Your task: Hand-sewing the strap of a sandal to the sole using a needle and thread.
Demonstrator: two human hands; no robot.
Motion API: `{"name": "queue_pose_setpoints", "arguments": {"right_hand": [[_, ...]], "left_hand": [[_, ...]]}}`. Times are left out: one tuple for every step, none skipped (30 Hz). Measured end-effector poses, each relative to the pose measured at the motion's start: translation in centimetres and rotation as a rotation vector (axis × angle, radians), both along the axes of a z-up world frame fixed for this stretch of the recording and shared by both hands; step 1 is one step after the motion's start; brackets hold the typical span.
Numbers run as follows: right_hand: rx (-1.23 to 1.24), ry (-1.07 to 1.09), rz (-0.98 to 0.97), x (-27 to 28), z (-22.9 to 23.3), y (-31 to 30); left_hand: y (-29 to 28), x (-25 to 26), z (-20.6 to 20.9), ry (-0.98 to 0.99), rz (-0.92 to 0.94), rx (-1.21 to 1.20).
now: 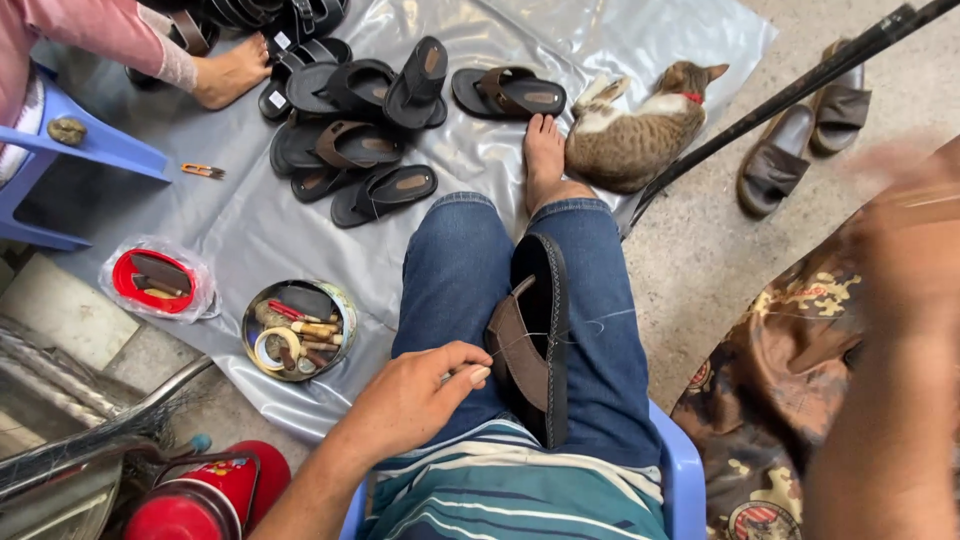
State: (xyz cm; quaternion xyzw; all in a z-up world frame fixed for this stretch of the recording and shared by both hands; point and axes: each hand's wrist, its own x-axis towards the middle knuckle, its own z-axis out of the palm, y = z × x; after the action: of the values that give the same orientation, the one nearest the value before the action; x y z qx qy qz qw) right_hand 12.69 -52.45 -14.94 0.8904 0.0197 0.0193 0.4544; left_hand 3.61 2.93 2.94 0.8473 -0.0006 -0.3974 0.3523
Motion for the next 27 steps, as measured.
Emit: {"name": "queue_pose_setpoints", "arguments": {"right_hand": [[0.004, 0.001, 0.002, 1.7, 4.3, 10.0], [0.824, 0.2, 0.135, -0.4, 8.8, 19.1], [1.65, 0.391, 0.27, -5.6, 13.6, 26.2], [1.657, 0.391, 0.269, -6.1, 13.4, 27.5], [1.645, 0.392, 0.277, -6.7, 13.3, 28.8], [1.633, 0.393, 0.285, -7.4, 13.2, 30.0], [1.637, 0.381, 0.28, -7.5, 13.1, 30.2], [1.711, 0.405, 0.315, -7.6, 13.0, 30.3], [1.781, 0.435, 0.354, -7.7, 12.9, 30.4], [1.78, 0.429, 0.354, -7.8, 12.2, 30.2], [1.793, 0.462, 0.209, -7.9, 11.6, 30.0], [1.8, 0.494, 0.063, -8.1, 11.0, 29.7], [1.799, 0.487, 0.066, -8.1, 10.9, 29.6], [1.836, 0.494, 0.044, -8.1, 10.8, 29.5], [1.874, 0.513, 0.016, -8.4, 10.7, 29.3], [1.874, 0.518, 0.015, -8.3, 10.8, 29.4], [1.874, 0.534, 0.029, -8.1, 10.9, 29.6], [1.874, 0.55, 0.043, -7.9, 11.0, 29.8], [1.875, 0.541, 0.053, -7.8, 11.2, 29.8], [1.886, 0.552, 0.067, -7.6, 11.5, 29.8], [1.9, 0.568, 0.073, -7.7, 11.8, 29.8], [1.902, 0.564, 0.075, -7.8, 12.1, 30.0], [2.008, 0.508, 0.067, -7.9, 12.4, 30.3], [2.113, 0.45, 0.058, -8.0, 12.7, 30.6], [2.114, 0.453, 0.06, -8.0, 12.5, 30.6], [2.115, 0.442, 0.067, -8.0, 12.4, 30.6], [2.115, 0.429, 0.072, -8.1, 12.2, 30.5]], "left_hand": [[0.1, -0.1, -0.2, 0.001, 0.002, 0.004], [0.2, -0.2, -0.5, -0.024, -0.093, 0.042], [0.3, -0.4, -0.7, -0.046, -0.19, 0.082], [0.2, -0.2, -0.4, -0.044, -0.19, 0.088], [0.2, -0.1, -0.2, -0.043, -0.234, 0.065], [0.1, 0.0, 0.1, -0.042, -0.277, 0.041], [0.1, 0.0, 0.3, -0.046, -0.287, 0.044], [0.0, 0.0, 0.5, -0.059, -0.229, -0.092], [-0.2, -0.1, 0.7, -0.073, -0.164, -0.23], [-0.1, -0.1, 0.6, -0.075, -0.168, -0.23], [0.0, -0.3, 0.5, -0.131, -0.095, -0.514], [0.1, -0.5, 0.5, -0.184, -0.02, -0.798], [0.1, -0.5, 0.7, -0.188, -0.025, -0.799], [0.0, -0.5, 0.9, -0.137, 0.109, -1.104], [-0.1, -1.0, 1.1, -0.074, 0.259, -1.402], [-0.3, -0.8, 1.2, -0.073, 0.264, -1.401], [-0.4, -0.5, 1.2, -0.068, 0.303, -1.549], [-0.5, -0.2, 1.3, -0.062, 0.346, -1.697], [-1.0, 0.4, 1.3, -0.069, 0.335, -1.698], [-1.5, 0.9, 1.3, -0.019, 0.472, -1.368], [-2.0, 1.3, 1.2, 0.031, 0.599, -1.028], [-2.3, 1.5, 0.7, 0.03, 0.595, -1.027], [-2.6, 1.6, 0.1, -0.313, 0.323, -0.647], [-2.8, 1.7, -0.5, -0.622, 0.047, -0.244], [-2.9, 1.3, -0.9, -0.622, 0.049, -0.242], [-3.1, 1.0, -1.3, -0.705, -0.077, -0.097], [-3.3, 0.5, -1.7, -0.782, -0.205, 0.047]]}}
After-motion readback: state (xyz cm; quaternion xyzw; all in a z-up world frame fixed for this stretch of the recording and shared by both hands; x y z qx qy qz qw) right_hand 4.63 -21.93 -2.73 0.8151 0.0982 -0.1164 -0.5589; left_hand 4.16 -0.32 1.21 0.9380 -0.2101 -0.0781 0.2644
